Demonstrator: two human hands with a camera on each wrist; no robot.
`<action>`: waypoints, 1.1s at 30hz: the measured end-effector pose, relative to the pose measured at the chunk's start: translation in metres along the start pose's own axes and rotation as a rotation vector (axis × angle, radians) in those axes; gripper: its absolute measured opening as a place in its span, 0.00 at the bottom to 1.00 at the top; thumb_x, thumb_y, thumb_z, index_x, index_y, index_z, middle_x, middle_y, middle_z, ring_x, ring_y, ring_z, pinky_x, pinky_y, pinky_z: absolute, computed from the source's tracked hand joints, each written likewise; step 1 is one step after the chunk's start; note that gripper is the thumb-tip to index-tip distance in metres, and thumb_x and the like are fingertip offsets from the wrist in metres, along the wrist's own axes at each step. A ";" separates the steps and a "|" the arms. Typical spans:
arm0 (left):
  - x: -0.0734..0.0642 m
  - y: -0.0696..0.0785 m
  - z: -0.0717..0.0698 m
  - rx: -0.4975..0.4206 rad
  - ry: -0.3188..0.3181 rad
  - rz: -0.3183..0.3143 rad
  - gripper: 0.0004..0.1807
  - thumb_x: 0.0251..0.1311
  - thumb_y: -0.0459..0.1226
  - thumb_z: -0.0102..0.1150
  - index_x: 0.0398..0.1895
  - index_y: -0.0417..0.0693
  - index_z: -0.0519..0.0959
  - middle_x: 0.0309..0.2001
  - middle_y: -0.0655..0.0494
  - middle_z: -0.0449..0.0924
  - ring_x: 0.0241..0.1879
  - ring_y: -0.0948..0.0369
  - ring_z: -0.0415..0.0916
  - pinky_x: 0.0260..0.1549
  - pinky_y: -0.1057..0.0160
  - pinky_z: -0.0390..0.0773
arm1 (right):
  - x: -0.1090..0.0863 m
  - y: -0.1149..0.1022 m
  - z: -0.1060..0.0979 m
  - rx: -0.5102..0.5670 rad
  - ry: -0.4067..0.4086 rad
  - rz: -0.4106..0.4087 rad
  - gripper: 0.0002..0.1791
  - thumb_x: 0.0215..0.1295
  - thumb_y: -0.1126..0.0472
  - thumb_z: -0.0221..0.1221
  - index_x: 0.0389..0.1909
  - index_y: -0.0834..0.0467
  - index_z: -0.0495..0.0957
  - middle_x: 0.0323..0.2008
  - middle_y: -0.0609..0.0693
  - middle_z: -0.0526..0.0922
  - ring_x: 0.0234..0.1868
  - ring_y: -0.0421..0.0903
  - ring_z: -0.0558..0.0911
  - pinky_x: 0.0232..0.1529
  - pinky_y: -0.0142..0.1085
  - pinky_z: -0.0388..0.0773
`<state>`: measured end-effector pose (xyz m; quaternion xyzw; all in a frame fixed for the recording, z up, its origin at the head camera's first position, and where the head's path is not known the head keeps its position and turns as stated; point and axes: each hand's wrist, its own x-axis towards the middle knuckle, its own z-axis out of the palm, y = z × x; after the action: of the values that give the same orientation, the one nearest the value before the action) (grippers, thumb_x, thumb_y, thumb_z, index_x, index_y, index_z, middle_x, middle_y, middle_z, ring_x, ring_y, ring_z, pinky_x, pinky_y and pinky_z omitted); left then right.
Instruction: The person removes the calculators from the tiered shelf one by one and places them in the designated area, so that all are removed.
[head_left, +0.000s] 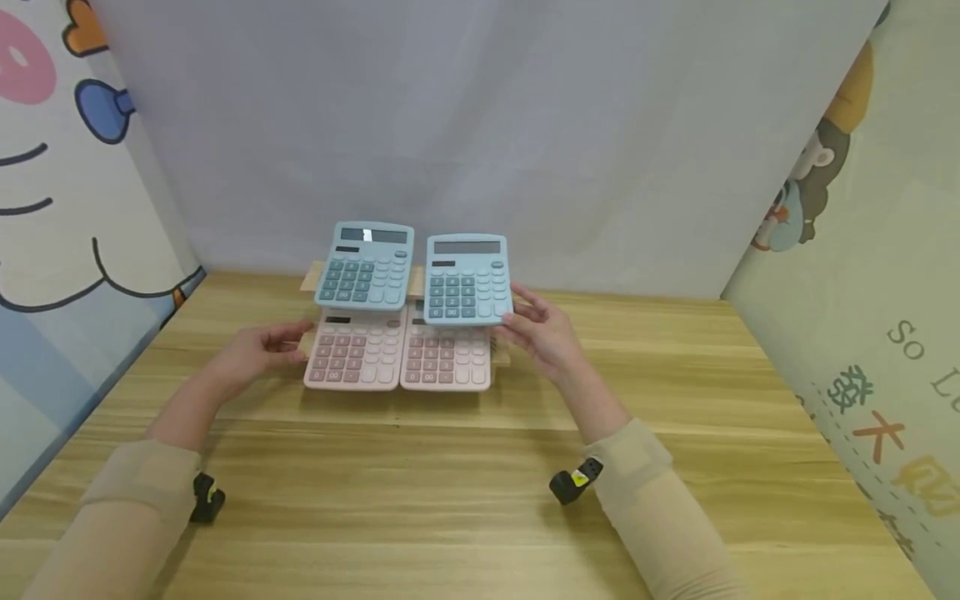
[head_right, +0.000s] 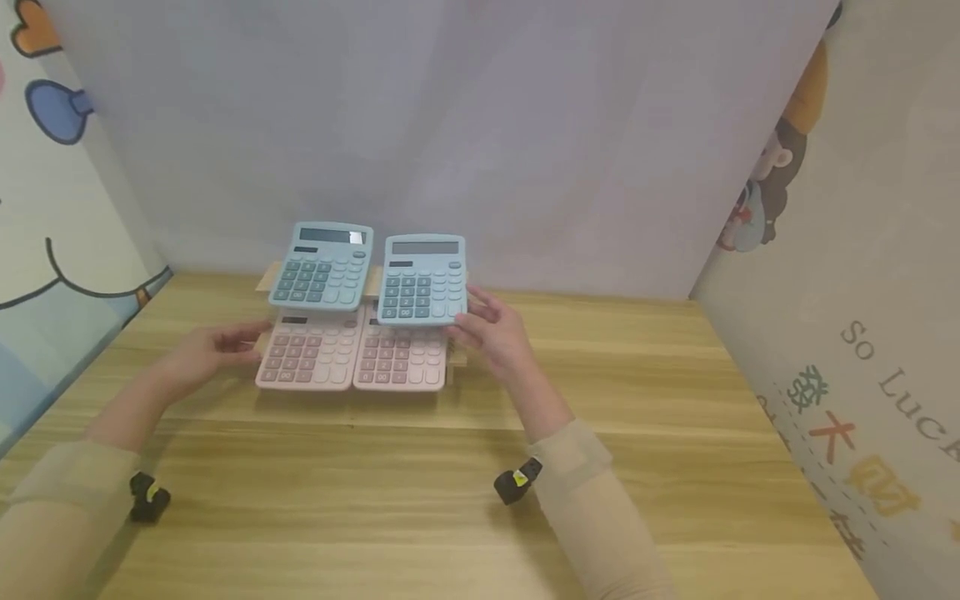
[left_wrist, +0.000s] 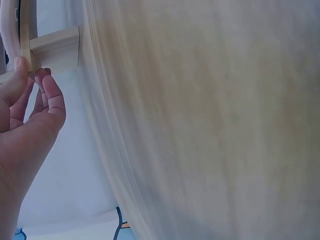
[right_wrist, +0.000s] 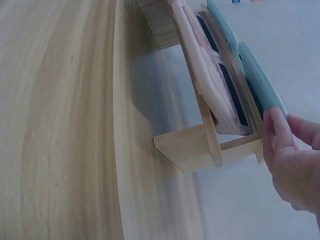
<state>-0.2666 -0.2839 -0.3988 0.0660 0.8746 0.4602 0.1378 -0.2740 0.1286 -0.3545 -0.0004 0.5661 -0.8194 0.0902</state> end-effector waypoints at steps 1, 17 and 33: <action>0.000 0.001 0.000 -0.009 0.000 -0.002 0.38 0.62 0.45 0.58 0.72 0.44 0.55 0.70 0.38 0.55 0.64 0.43 0.58 0.63 0.44 0.61 | -0.001 -0.001 -0.001 0.000 -0.002 -0.001 0.34 0.62 0.79 0.51 0.69 0.57 0.60 0.61 0.65 0.67 0.39 0.44 0.83 0.53 0.40 0.75; 0.000 0.006 0.002 -0.046 -0.001 0.004 0.37 0.63 0.40 0.57 0.72 0.40 0.54 0.70 0.36 0.54 0.65 0.41 0.56 0.63 0.44 0.61 | -0.015 -0.026 -0.021 -0.035 -0.024 -0.031 0.34 0.64 0.78 0.50 0.70 0.57 0.59 0.57 0.60 0.69 0.42 0.44 0.82 0.48 0.34 0.78; 0.000 0.002 -0.001 -0.042 -0.014 -0.016 0.40 0.62 0.45 0.59 0.72 0.41 0.54 0.71 0.38 0.53 0.66 0.41 0.55 0.64 0.43 0.59 | -0.029 -0.044 -0.059 -0.064 -0.013 -0.044 0.34 0.64 0.77 0.51 0.71 0.58 0.57 0.54 0.56 0.70 0.45 0.44 0.81 0.49 0.34 0.78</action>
<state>-0.2671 -0.2834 -0.3967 0.0594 0.8643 0.4767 0.1491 -0.2579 0.2031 -0.3317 -0.0211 0.5912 -0.8027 0.0760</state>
